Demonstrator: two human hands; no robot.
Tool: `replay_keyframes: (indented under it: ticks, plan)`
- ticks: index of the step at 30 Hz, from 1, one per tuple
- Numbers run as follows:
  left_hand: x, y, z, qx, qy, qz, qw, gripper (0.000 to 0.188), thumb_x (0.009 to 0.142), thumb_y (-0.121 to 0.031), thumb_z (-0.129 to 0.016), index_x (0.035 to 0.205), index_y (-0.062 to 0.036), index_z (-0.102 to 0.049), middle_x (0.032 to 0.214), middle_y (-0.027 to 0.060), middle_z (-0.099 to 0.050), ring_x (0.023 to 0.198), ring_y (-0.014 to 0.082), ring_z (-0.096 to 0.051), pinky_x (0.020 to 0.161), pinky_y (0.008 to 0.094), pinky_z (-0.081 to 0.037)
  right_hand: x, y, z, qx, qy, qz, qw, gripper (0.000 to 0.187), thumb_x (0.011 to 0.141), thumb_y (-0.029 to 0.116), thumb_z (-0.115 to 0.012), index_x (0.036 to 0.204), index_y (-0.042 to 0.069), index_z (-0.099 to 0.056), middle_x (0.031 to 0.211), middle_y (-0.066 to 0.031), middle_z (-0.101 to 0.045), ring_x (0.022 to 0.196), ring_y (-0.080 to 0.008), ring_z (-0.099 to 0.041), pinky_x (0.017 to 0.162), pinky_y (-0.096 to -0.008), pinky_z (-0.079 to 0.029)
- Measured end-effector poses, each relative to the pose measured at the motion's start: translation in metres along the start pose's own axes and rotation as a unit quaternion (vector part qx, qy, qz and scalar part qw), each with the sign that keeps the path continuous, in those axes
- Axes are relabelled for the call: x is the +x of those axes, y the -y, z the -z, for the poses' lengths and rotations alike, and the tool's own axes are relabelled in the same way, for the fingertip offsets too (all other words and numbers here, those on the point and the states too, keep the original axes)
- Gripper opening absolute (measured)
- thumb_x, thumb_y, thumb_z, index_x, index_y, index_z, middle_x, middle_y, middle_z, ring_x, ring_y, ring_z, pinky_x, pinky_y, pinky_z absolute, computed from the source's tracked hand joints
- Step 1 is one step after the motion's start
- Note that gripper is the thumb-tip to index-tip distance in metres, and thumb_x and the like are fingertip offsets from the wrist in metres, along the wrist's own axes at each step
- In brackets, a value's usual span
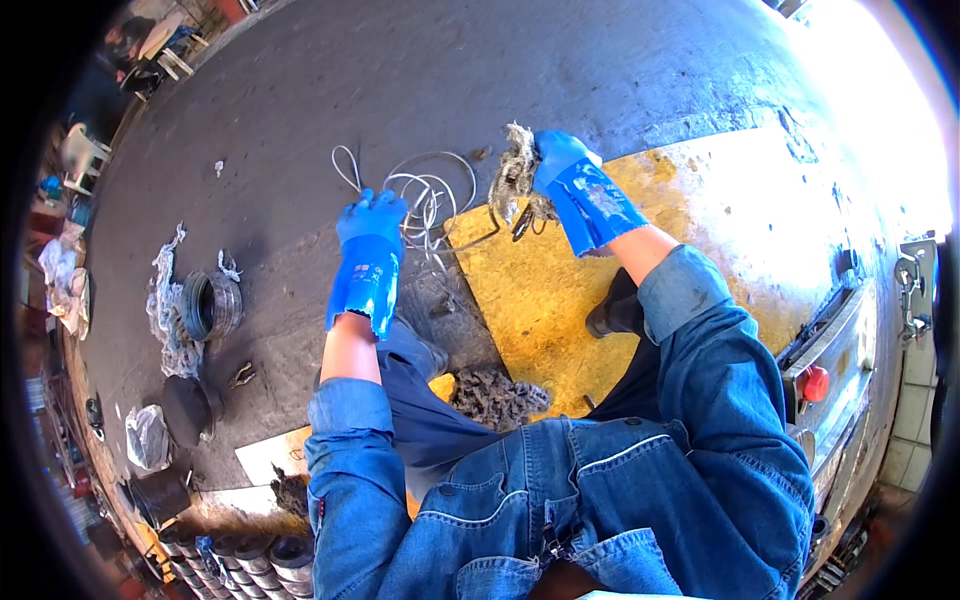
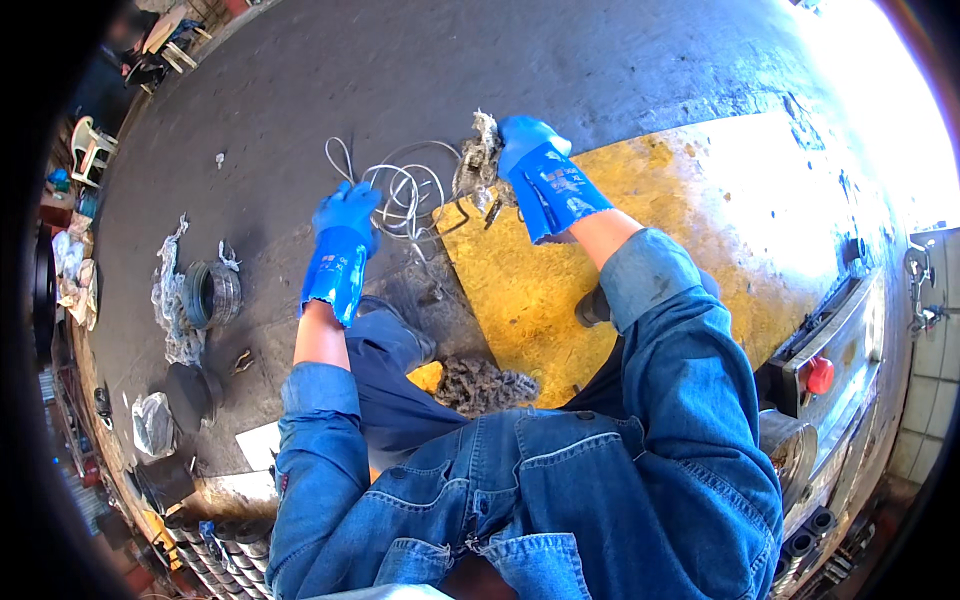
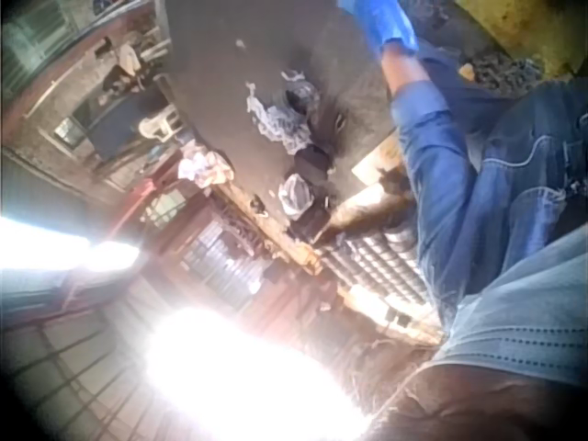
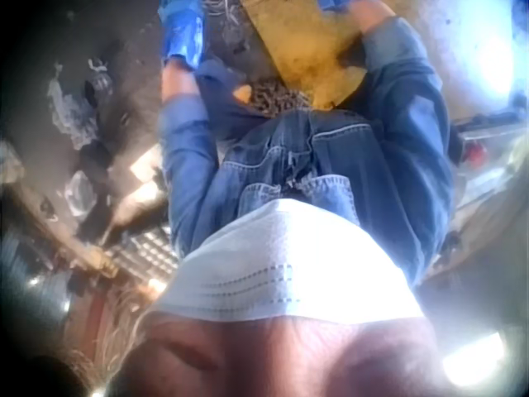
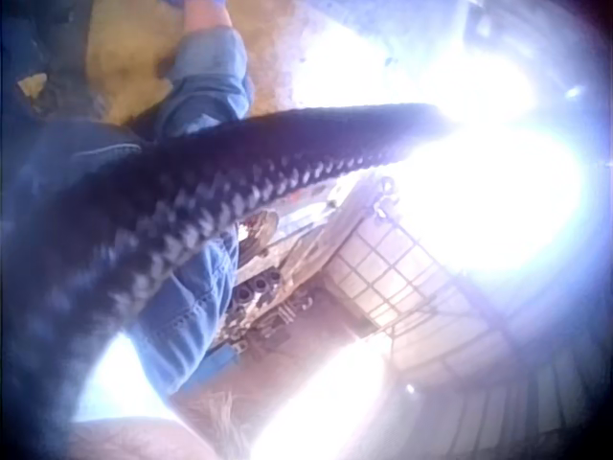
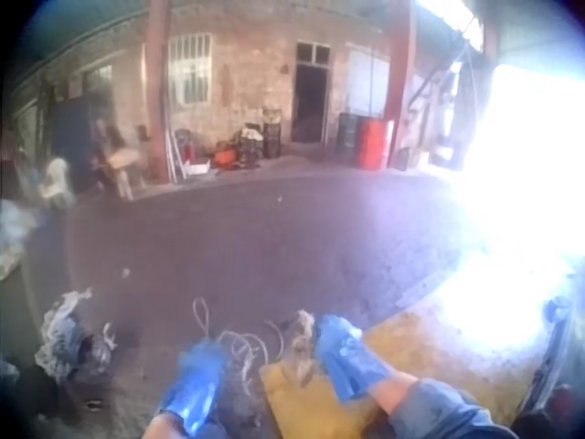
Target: The person sits on the floor of a workshop and uses a rag to wipe and clean a coiled metal wire. They manipulate the wire with gloved hands, rubbing the rag along its length to remove dirt or residue.
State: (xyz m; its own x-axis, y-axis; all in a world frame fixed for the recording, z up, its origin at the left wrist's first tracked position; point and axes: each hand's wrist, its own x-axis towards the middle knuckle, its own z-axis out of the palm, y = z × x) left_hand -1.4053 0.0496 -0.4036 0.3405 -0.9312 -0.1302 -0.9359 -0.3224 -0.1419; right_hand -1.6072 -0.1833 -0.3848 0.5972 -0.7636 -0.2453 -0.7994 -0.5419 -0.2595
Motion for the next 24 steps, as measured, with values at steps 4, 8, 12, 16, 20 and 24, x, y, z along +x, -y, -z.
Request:
replay_keyframes:
  ticks: [4,8,12,16,20,24]
  plan:
    - [0.007,0.002,0.028,-0.279,-0.008,0.013,0.960,0.067,0.079,-0.034,-0.078,0.139,-0.0134,-0.058,0.142,0.0112,-0.060,0.134,0.0294,-0.055,0.111,0.0423,-0.044,-0.017,0.011,0.005,0.003,-0.002,-0.019,1.000,0.036,0.077,0.016,-0.071,0.113,0.012,-0.070,0.113,-0.0173,-0.071,0.111,-0.0399,-0.066,0.092,-0.0495,-0.055]
    - [0.015,-0.036,0.019,-0.587,-0.032,-0.067,0.806,0.076,0.081,-0.033,-0.079,0.147,-0.0092,-0.048,0.141,0.0174,-0.059,0.132,0.0291,-0.057,0.107,0.0400,-0.048,-0.024,0.018,0.012,-0.008,0.058,-0.013,0.998,0.035,0.086,0.027,-0.070,0.118,0.015,-0.072,0.123,-0.0125,-0.070,0.117,-0.0358,-0.065,0.094,-0.0490,-0.055]
    - [0.029,-0.068,0.011,-0.452,-0.075,-0.052,0.887,0.072,0.084,-0.024,-0.076,0.148,-0.0094,-0.047,0.142,0.0177,-0.059,0.131,0.0292,-0.058,0.106,0.0380,-0.048,-0.031,0.025,0.012,0.014,0.052,-0.014,0.998,0.035,0.085,0.029,-0.069,0.117,0.014,-0.073,0.120,-0.0140,-0.071,0.114,-0.0358,-0.067,0.092,-0.0491,-0.056]
    - [0.052,-0.081,0.005,-0.562,-0.007,-0.051,0.826,0.067,0.082,-0.010,-0.074,0.145,-0.0105,-0.051,0.138,0.0135,-0.062,0.129,0.0250,-0.059,0.108,0.0350,-0.047,-0.034,0.005,-0.005,-0.001,0.027,0.048,0.998,0.032,0.081,0.026,-0.073,0.111,0.014,-0.074,0.115,-0.0137,-0.073,0.109,-0.0353,-0.069,0.089,-0.0468,-0.057]
    - [0.069,-0.083,-0.020,-0.650,0.070,-0.109,0.749,0.068,0.079,0.002,-0.072,0.143,-0.0098,-0.051,0.129,0.0108,-0.066,0.119,0.0217,-0.064,0.101,0.0352,-0.052,-0.037,0.003,-0.017,0.016,0.059,0.073,0.995,0.035,0.079,0.022,-0.074,0.113,0.012,-0.073,0.114,-0.0146,-0.073,0.108,-0.0356,-0.069,0.088,-0.0487,-0.057]
    - [0.070,-0.087,-0.012,-0.629,0.135,-0.084,0.761,0.068,0.078,0.001,-0.073,0.142,-0.0042,-0.051,0.129,0.0120,-0.064,0.120,0.0205,-0.062,0.103,0.0353,-0.050,-0.026,-0.036,-0.068,0.275,0.025,0.152,0.949,0.041,0.080,0.032,-0.081,0.112,0.009,-0.072,0.111,-0.0172,-0.073,0.106,-0.0349,-0.070,0.090,-0.0424,-0.056]
